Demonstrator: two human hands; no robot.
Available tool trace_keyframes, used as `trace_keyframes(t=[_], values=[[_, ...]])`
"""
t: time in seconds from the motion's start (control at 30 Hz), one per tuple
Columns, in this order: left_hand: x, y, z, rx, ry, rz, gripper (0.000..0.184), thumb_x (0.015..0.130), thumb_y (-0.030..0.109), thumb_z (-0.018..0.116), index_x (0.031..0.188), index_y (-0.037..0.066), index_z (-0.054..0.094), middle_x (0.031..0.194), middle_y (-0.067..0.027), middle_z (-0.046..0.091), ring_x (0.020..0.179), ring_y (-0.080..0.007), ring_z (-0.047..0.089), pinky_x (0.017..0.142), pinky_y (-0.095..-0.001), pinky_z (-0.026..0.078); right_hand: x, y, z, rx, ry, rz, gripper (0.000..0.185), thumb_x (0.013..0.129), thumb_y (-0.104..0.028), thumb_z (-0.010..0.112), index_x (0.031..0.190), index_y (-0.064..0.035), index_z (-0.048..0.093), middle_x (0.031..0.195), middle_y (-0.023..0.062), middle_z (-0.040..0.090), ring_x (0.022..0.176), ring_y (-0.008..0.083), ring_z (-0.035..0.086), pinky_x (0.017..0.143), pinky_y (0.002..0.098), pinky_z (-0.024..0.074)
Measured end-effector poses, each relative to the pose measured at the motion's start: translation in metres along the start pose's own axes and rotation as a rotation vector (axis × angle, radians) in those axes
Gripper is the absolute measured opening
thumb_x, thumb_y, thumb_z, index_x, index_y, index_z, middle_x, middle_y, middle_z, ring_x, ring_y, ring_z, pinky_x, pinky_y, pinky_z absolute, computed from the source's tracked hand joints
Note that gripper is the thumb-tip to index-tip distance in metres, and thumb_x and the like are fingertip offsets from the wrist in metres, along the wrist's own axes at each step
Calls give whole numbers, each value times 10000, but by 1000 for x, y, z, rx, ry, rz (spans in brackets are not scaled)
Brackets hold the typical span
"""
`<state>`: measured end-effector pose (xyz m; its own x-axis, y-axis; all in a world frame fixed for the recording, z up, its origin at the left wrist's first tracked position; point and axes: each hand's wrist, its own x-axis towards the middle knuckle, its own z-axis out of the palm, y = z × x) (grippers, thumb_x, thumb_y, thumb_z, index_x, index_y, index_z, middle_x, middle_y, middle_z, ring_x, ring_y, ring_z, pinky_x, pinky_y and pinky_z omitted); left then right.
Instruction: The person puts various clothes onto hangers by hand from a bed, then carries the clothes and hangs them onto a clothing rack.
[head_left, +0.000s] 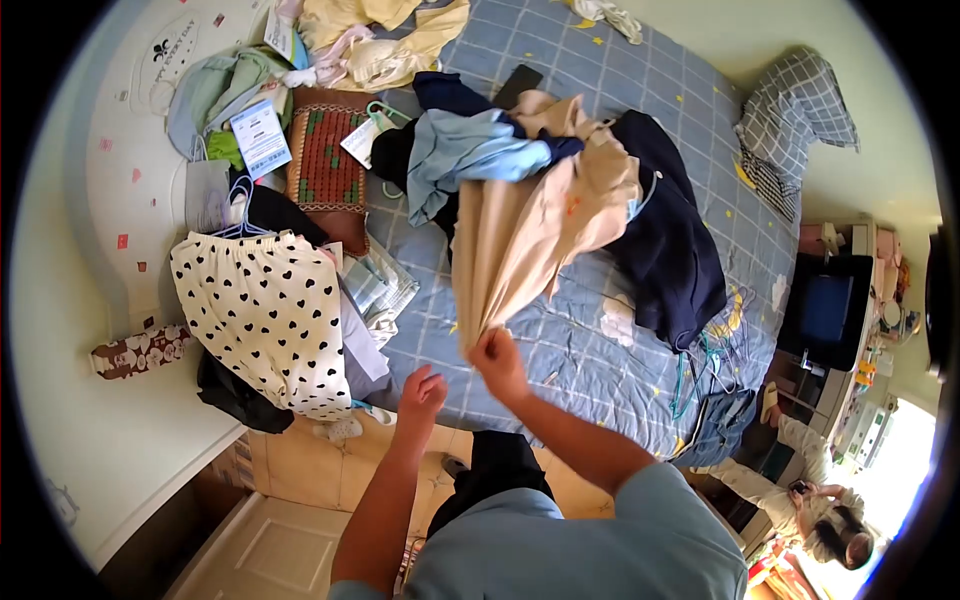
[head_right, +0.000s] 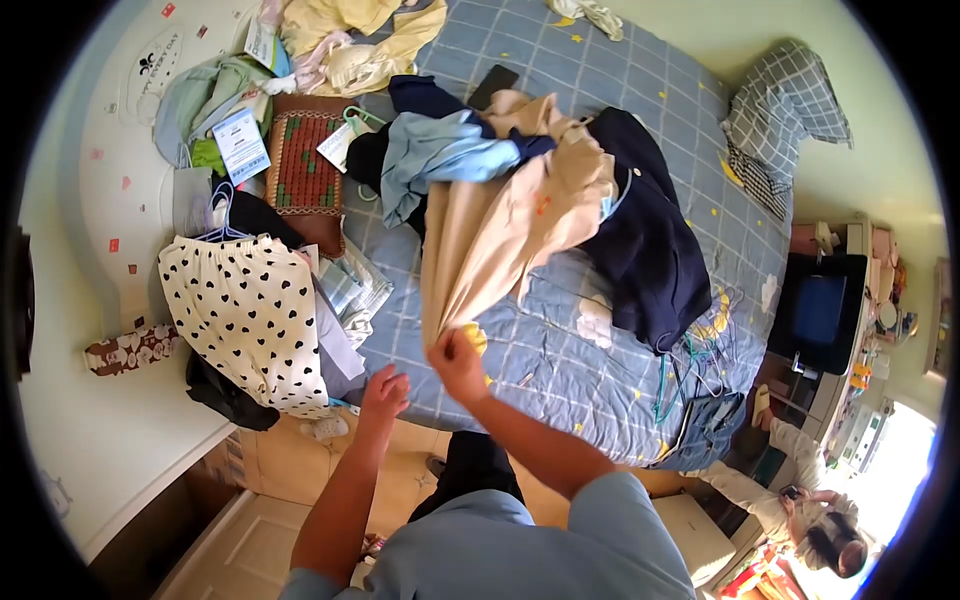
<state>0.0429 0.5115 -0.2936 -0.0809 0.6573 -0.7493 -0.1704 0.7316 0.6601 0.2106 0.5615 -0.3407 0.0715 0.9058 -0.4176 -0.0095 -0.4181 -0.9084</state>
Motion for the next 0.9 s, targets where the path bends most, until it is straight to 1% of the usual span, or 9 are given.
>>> trace_keyframes(t=[0.13,0.3,0.37,0.47,0.57,0.67,0.77,0.87,0.9], values=[[2,-2,21,116,-81,15,487,928,211,676,1318,-15,493,1052,-80,661,896,-130,601,798,-293,484,-88,-3,5,390,-380,71,109,933,-48,638,880,-63,544,782,17,552,711,93,548,659,267,481],[-30,0,20,20,-183,16,273,947,98,590,1185,-36,604,1027,-57,674,871,-113,627,785,-265,506,-90,65,-55,508,89,601,373,929,-435,621,959,-65,586,818,47,616,705,158,625,657,309,530],[-61,26,24,-82,-241,-34,275,950,70,561,1199,-40,603,1075,-74,676,926,-131,642,827,-290,517,-68,88,-66,675,250,805,749,867,-616,624,1309,-33,462,1192,150,595,1056,239,623,879,443,535],[-96,45,14,-175,-346,-115,322,941,63,565,1247,-36,580,1096,-84,675,965,-149,652,858,-303,519,-36,82,-56,962,245,879,928,880,-659,571,1482,-11,291,1446,223,450,1240,329,549,1040,494,454],[-122,38,-18,-122,-383,-195,328,918,42,575,1240,-19,587,1107,-79,675,984,-168,660,864,-320,531,-14,58,-48,1182,-26,385,742,975,-550,476,1503,-46,339,1445,172,491,1302,337,502,1125,464,376],[-142,23,-51,-54,-382,-201,328,894,46,605,1218,-6,601,1105,-78,674,981,-169,659,860,-322,533,1,52,-61,1086,224,468,396,983,-269,498,1313,-54,545,1255,137,630,1102,295,638,956,442,524],[-144,-26,-93,83,-309,-162,334,888,86,640,1209,4,599,1082,-59,666,958,-147,641,841,-307,521,-18,28,-76,863,408,136,308,855,-30,577,1157,-77,614,938,34,674,824,142,636,737,303,536],[-125,-106,-145,852,-284,-71,316,906,97,634,1208,16,590,1039,-37,651,944,-135,613,811,-295,507,-64,7,-77,560,225,-46,306,864,-32,599,1167,-73,602,971,21,656,803,120,602,745,268,502],[-110,-146,-165,1012,-300,319,327,914,143,655,1216,39,582,1019,-22,630,944,-124,578,813,-297,485,-86,-5,-75,486,113,-110,330,880,-28,594,1208,-72,593,964,-11,639,790,80,561,721,238,460]])
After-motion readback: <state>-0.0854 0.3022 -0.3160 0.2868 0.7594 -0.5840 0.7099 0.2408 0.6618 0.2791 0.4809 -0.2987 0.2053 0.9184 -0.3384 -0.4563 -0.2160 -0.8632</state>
